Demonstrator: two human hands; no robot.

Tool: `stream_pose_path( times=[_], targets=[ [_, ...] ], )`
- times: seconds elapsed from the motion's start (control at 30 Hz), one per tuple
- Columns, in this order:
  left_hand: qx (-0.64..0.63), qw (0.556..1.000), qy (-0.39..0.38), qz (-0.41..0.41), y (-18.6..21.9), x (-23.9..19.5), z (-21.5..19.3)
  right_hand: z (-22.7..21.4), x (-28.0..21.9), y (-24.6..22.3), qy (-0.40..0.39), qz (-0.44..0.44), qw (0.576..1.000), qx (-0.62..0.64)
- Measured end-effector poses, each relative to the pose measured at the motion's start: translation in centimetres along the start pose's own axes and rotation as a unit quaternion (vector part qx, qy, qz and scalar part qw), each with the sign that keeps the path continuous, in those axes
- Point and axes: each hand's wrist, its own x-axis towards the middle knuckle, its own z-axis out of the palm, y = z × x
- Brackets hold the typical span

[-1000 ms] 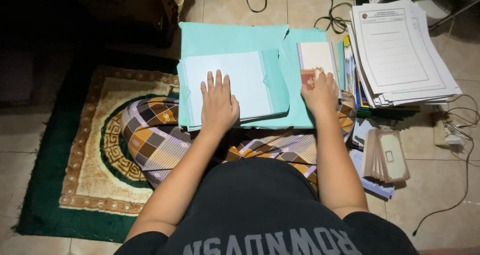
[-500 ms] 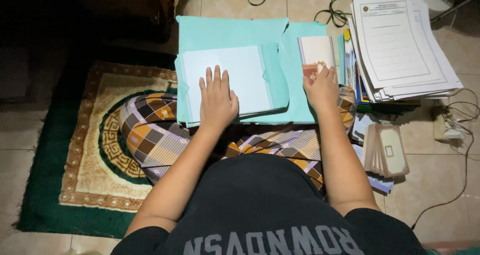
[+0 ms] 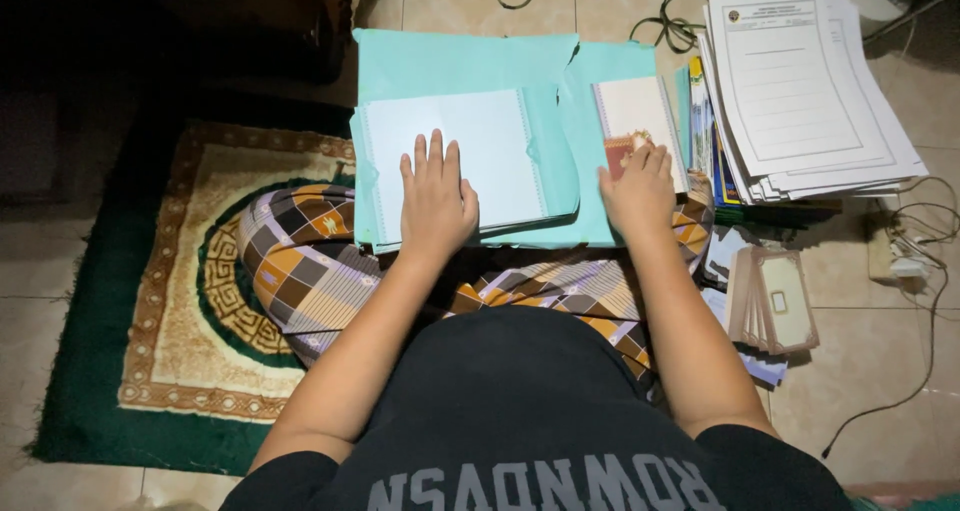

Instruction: Folding paper invitations and inserting them into light blue folders.

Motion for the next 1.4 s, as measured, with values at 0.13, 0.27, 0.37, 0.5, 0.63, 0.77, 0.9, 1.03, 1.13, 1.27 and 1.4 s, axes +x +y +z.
stream_pose_path(
  times=[0.13,0.27,0.37,0.5,0.63,0.77,0.9,1.03,1.13,1.27,1.4],
  targets=[
    [-0.002,1.000,-0.003,-0.001,0.1,0.0,-0.2,0.4,-2.4,-0.2,0.044,-0.041,0.998,0.003],
    [-0.003,1.000,-0.003,-0.002,0.1,0.0,-0.5,-1.5,-6.8,-1.1,0.037,-0.064,0.997,0.011],
    [-0.002,1.000,-0.004,0.000,0.2,0.0,-0.8,-2.0,-9.8,-1.0,0.016,-0.064,0.998,0.000],
    [-0.010,1.000,-0.005,0.003,0.4,0.1,-0.8,-2.3,-11.2,-0.4,0.059,-0.117,0.991,-0.027],
    [-0.014,1.000,-0.013,-0.008,0.1,0.1,-0.5,-2.6,-9.4,3.6,-0.105,-0.074,0.991,-0.046],
    [-0.041,0.999,-0.014,-0.012,-0.3,0.0,-0.3,-5.5,-5.8,6.2,-0.157,0.040,0.984,0.072],
    [-0.116,0.990,0.074,0.025,-0.6,0.0,0.7,-14.9,-5.8,5.2,-0.031,0.090,0.950,0.297],
    [-0.165,0.981,0.090,0.048,1.5,-0.4,-2.5,-18.7,-6.8,4.3,0.014,-0.012,0.882,0.472],
    [-0.207,0.970,0.114,0.049,1.6,-0.6,-4.4,-20.2,-6.5,2.5,0.074,-0.065,0.847,0.523],
    [-0.292,0.946,0.137,-0.036,-1.4,-0.5,-4.6,-18.6,-4.0,-1.6,0.125,-0.031,0.776,0.617],
    [-0.425,0.854,0.265,-0.142,-6.2,-0.4,-3.0,-10.3,-2.0,-5.1,0.057,-0.019,0.817,0.574]
  ],
)
